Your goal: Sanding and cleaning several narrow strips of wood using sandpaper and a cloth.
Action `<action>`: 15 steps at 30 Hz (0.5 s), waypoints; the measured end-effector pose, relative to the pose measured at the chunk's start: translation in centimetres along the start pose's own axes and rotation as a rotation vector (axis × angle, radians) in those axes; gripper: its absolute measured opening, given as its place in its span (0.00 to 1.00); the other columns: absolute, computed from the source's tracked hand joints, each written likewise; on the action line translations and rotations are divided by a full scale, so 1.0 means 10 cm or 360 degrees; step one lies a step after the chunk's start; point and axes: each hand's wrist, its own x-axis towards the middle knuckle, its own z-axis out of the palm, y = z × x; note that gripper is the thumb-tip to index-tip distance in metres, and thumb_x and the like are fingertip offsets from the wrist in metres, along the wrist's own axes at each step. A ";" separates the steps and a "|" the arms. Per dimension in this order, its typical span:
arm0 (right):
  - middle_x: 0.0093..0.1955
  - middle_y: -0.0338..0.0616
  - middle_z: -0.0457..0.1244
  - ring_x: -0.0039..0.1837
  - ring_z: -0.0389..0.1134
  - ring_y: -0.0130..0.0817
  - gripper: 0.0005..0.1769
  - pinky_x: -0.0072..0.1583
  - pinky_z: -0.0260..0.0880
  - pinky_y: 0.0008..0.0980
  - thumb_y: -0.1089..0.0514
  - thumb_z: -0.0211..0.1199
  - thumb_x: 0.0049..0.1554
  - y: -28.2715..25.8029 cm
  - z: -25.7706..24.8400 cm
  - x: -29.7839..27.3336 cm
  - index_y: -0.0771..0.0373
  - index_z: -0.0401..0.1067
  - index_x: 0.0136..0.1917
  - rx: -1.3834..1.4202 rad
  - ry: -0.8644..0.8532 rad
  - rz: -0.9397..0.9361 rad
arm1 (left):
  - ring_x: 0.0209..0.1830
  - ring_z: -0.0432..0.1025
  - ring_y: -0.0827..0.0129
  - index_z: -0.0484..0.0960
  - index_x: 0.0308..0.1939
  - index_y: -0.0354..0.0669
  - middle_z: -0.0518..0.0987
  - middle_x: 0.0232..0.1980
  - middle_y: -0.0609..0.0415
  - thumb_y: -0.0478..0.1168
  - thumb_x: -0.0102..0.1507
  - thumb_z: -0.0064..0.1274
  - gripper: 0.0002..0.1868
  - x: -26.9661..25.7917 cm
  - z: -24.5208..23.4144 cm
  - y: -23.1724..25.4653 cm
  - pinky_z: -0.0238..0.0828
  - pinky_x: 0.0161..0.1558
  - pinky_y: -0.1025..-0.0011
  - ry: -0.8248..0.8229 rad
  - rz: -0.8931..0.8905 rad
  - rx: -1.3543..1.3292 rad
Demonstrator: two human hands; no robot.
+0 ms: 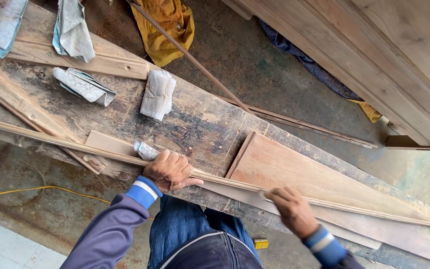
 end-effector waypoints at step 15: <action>0.53 0.43 0.66 0.53 0.66 0.40 0.22 0.52 0.68 0.37 0.68 0.56 0.50 -0.42 0.04 0.46 0.62 0.74 0.58 0.0018 0.0140 -0.0147 | 0.26 0.65 0.66 0.69 0.21 0.55 0.66 0.24 0.60 0.71 0.57 0.58 0.29 0.08 -0.03 0.00 0.58 0.35 0.66 -0.0011 0.0007 0.0025</action>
